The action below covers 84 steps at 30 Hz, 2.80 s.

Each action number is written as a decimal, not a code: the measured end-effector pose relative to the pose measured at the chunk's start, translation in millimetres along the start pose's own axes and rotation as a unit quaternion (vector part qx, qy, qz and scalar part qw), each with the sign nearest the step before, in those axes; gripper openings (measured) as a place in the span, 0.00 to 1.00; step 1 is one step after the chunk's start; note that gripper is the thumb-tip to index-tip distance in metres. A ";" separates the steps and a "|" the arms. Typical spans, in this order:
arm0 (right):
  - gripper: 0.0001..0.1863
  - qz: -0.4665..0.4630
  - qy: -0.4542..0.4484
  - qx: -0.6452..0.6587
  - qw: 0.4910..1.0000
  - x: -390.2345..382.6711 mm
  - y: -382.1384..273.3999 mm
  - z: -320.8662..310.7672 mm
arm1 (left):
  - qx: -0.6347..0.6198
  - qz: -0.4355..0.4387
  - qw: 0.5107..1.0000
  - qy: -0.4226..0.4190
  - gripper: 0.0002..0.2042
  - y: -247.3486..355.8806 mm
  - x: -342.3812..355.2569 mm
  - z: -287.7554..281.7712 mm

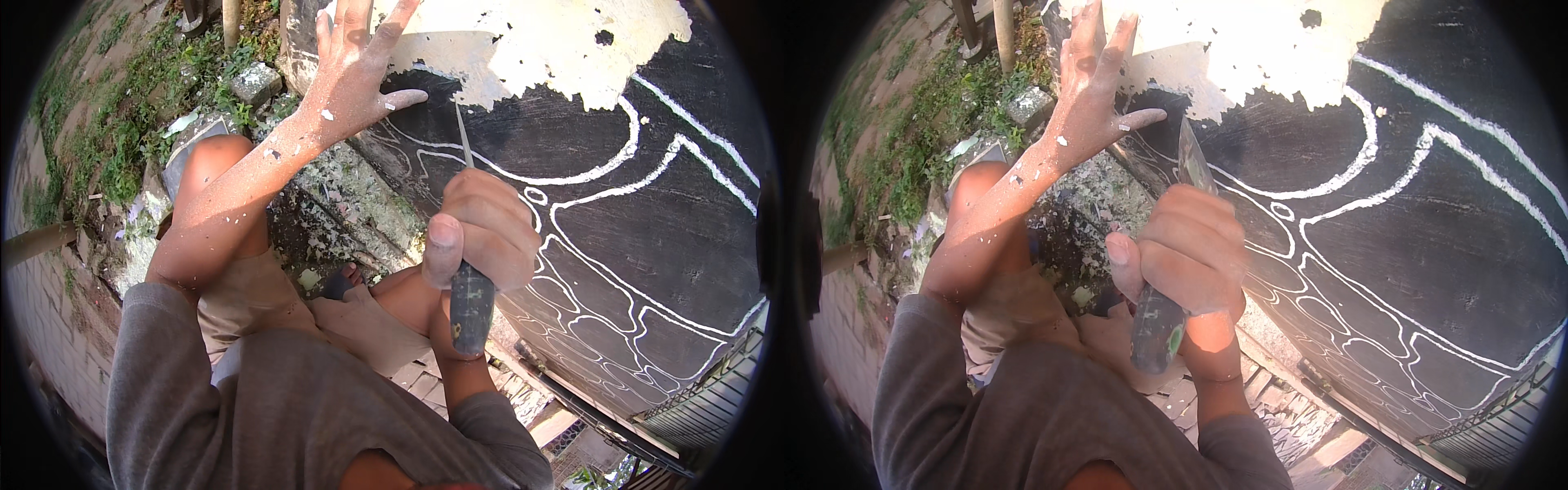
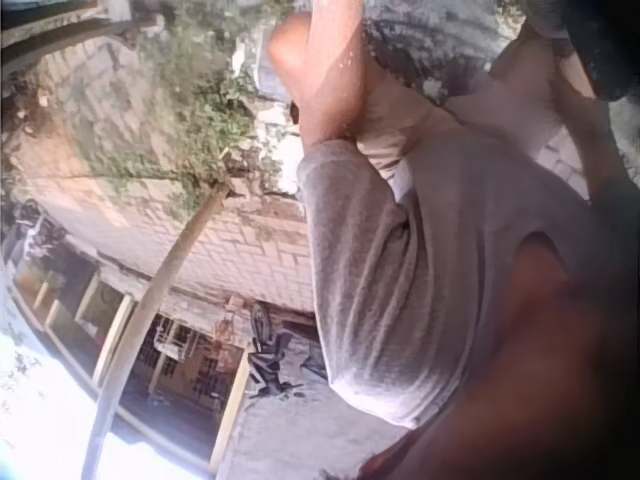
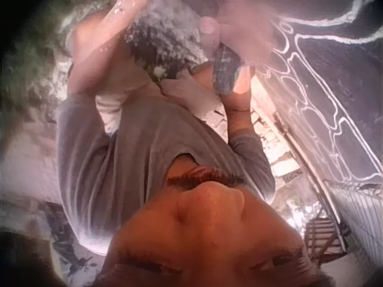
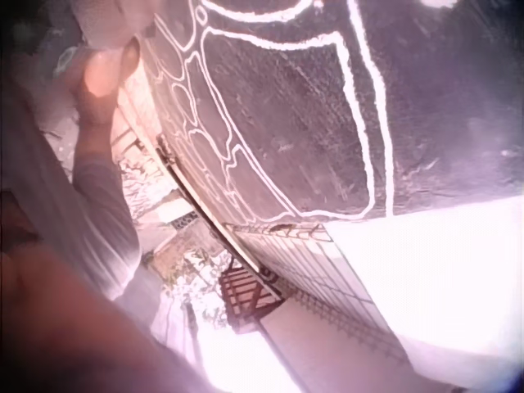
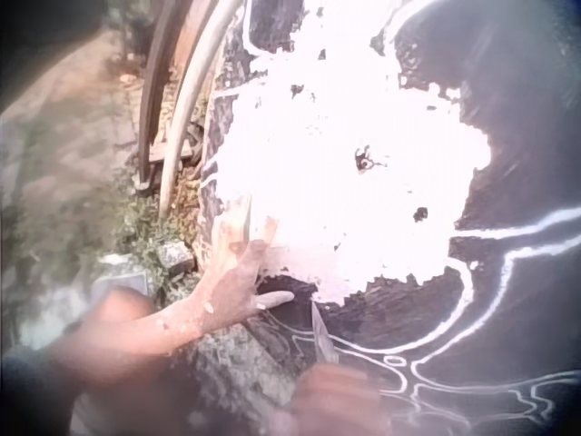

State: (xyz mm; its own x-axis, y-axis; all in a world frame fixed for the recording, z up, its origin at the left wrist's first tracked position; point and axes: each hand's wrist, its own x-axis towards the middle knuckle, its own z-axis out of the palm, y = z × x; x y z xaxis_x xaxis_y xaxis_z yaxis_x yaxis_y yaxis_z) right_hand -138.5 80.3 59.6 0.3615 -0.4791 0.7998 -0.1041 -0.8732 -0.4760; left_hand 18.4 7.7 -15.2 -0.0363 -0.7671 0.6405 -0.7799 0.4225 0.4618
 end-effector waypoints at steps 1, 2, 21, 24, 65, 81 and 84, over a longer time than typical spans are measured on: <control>0.20 -0.001 0.008 0.004 1.000 -2.6 5.3 -0.7 | 0.006 -0.005 1.000 -0.002 0.51 -1.4 2.4 -0.1; 0.20 -0.001 0.014 0.004 1.000 -4.4 8.9 -3.2 | 0.001 -0.010 1.000 -0.010 0.51 4.1 3.2 1.6; 0.24 0.012 0.031 -0.025 0.999 1.8 2.7 -2.4 | 0.023 0.011 1.000 -0.003 0.51 -1.2 3.4 0.5; 0.24 0.010 0.068 -0.007 0.998 -2.7 9.8 -6.9 | 0.002 0.015 1.000 0.011 0.52 5.5 3.4 -0.4; 0.20 -0.013 -0.005 -0.029 0.999 -6.3 31.0 21.1 | 0.079 -0.039 0.996 0.013 0.53 -16.7 6.3 -10.7; 0.20 0.013 0.062 0.074 0.995 -4.3 9.4 -38.6 | -0.308 0.109 0.945 0.028 0.12 54.0 14.7 -85.0; 0.25 0.031 0.114 0.121 0.986 3.2 -8.4 -59.0 | -0.784 0.127 0.554 -0.249 0.27 126.1 3.2 -102.3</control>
State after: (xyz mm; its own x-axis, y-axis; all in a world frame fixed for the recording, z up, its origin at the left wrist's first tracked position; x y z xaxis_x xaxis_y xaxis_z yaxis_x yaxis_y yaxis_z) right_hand -191.1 80.8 87.7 0.1403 -0.5620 0.8151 0.1151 -0.8084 -0.5772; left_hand -16.1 107.9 107.8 -0.4930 -0.4600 0.7385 0.7776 0.1477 0.6111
